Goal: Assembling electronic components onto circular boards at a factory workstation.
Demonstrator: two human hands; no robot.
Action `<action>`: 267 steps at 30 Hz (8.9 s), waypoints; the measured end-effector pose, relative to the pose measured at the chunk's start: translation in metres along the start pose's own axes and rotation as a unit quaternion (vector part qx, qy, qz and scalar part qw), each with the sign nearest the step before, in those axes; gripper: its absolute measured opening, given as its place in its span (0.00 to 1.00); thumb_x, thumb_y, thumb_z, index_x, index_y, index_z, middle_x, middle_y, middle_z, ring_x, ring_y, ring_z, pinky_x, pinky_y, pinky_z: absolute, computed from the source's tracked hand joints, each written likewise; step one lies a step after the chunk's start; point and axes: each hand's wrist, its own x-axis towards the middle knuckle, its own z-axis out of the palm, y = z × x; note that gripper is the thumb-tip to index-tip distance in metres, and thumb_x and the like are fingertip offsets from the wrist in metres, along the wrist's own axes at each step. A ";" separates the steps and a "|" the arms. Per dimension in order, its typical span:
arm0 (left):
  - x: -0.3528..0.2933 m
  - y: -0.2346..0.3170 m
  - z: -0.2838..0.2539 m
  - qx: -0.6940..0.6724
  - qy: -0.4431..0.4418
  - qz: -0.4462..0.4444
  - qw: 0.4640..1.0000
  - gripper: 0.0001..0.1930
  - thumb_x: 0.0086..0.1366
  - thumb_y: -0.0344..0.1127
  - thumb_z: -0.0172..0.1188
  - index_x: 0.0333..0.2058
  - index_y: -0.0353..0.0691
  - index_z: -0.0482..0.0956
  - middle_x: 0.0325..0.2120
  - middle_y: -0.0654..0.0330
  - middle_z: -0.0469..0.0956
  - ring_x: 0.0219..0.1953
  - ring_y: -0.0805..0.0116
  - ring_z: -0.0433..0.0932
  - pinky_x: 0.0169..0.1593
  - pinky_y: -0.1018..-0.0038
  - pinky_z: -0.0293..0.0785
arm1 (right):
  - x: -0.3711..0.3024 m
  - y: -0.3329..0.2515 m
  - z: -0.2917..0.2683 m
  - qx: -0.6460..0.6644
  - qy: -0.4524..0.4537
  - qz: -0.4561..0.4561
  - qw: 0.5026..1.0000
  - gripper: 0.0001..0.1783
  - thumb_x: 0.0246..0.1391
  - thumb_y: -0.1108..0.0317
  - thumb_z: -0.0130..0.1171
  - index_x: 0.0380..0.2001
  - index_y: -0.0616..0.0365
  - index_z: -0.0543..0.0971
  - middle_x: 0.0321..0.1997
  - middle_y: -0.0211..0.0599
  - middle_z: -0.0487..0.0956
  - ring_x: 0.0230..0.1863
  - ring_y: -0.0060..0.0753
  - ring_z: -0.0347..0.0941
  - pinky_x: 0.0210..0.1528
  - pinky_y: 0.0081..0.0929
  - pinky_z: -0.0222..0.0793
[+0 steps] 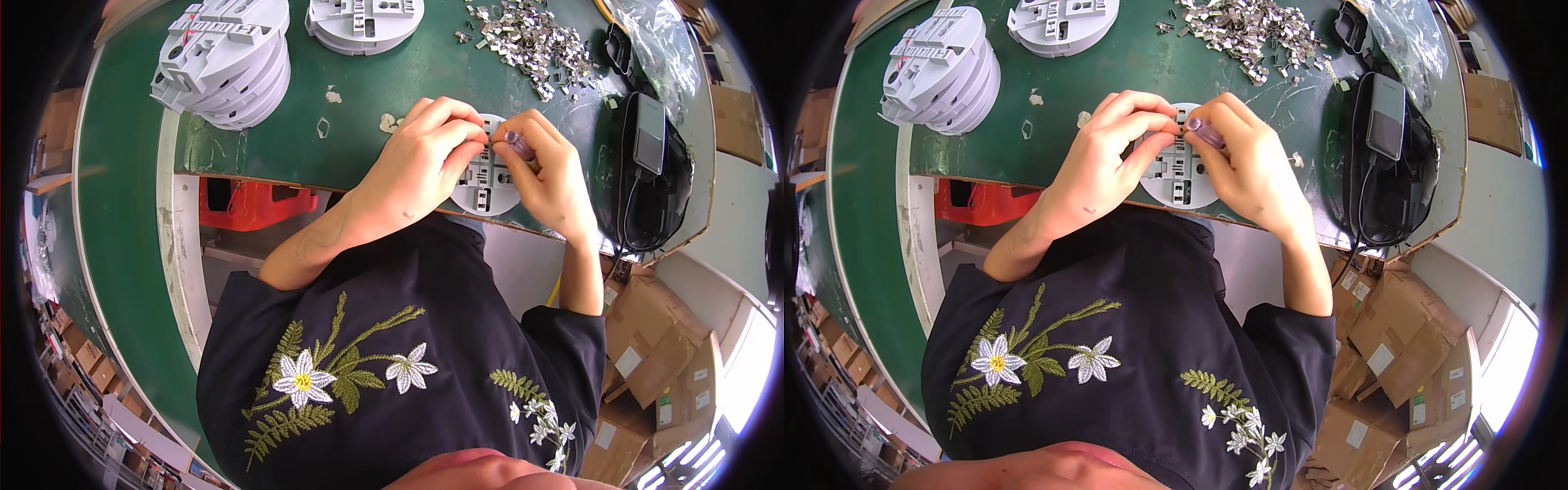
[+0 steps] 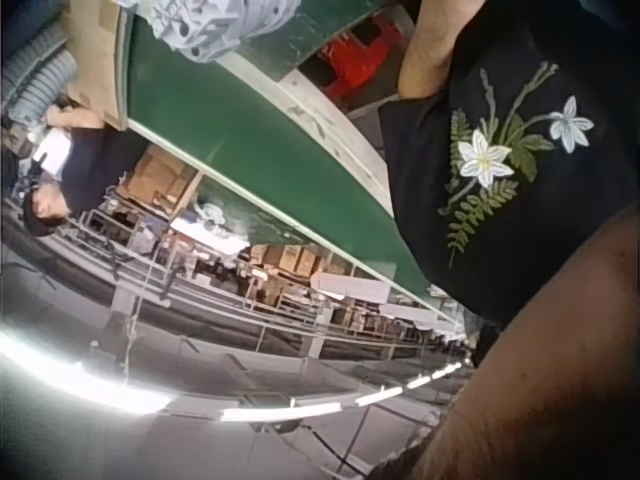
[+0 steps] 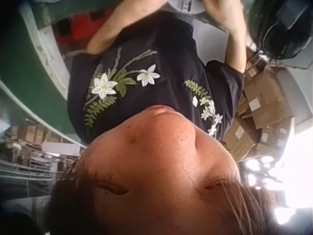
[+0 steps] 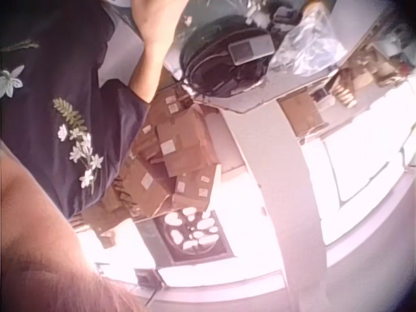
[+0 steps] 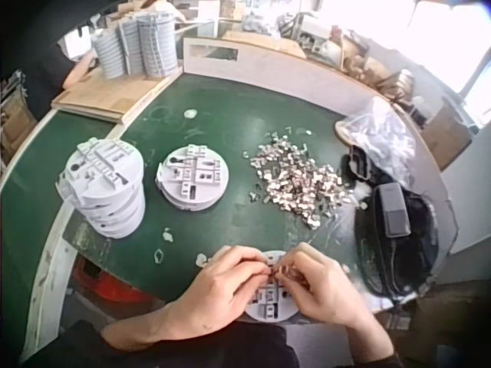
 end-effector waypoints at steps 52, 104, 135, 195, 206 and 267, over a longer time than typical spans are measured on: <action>0.009 0.000 0.010 0.142 0.026 0.102 0.984 0.07 0.52 0.20 0.63 0.30 0.38 0.80 0.34 0.65 0.79 0.31 0.68 0.73 0.35 0.75 0.71 | 0.035 -0.020 -0.010 0.574 0.154 -0.022 0.804 0.25 0.69 0.60 0.40 0.14 0.47 0.59 0.14 0.24 0.56 0.16 0.18 0.44 0.18 0.18 0.44; -0.053 -0.019 -0.110 -0.637 0.022 -0.232 0.735 0.45 0.65 0.64 0.54 0.69 0.36 0.57 0.65 0.39 0.61 0.64 0.33 0.64 0.63 0.47 0.67 | 0.006 0.011 -0.018 0.713 0.123 -0.177 0.667 0.21 0.66 0.63 0.43 0.15 0.47 0.61 0.15 0.25 0.58 0.19 0.20 0.51 0.22 0.21 0.50; 0.002 0.023 -0.195 0.359 0.206 -0.115 0.903 0.47 0.51 0.50 0.75 0.65 0.35 0.64 0.64 0.42 0.64 0.65 0.48 0.65 0.68 0.59 0.60 | 0.014 0.001 0.016 0.666 0.141 0.052 0.731 0.15 0.62 0.71 0.49 0.19 0.53 0.67 0.15 0.25 0.62 0.14 0.14 0.48 0.15 0.15 0.45; -0.022 0.003 -0.020 0.061 -0.123 0.025 0.990 0.37 0.45 0.32 0.75 0.57 0.40 0.72 0.59 0.54 0.66 0.62 0.51 0.65 0.62 0.60 0.65 | 0.045 0.030 0.000 -0.039 0.159 0.098 0.982 0.05 0.48 0.74 0.63 0.30 0.62 0.83 0.25 0.30 0.77 0.22 0.24 0.65 0.26 0.22 0.63; -0.008 -0.003 -0.019 0.024 -0.113 0.076 0.990 0.24 0.50 0.28 0.71 0.48 0.37 0.79 0.57 0.55 0.70 0.59 0.53 0.67 0.61 0.62 0.66 | -0.007 -0.021 -0.007 0.166 0.150 0.189 0.956 0.08 0.45 0.81 0.63 0.30 0.60 0.83 0.16 0.18 0.69 0.18 0.08 0.53 0.22 0.10 0.44; -0.014 -0.005 -0.016 -0.033 -0.015 -0.005 0.999 0.06 0.60 0.21 0.63 0.36 0.34 0.79 0.50 0.57 0.74 0.51 0.61 0.73 0.47 0.72 0.71 | -0.020 -0.043 0.023 -0.004 0.065 0.101 0.993 0.07 0.50 0.84 0.59 0.33 0.63 0.77 0.33 0.30 0.77 0.24 0.24 0.63 0.27 0.19 0.59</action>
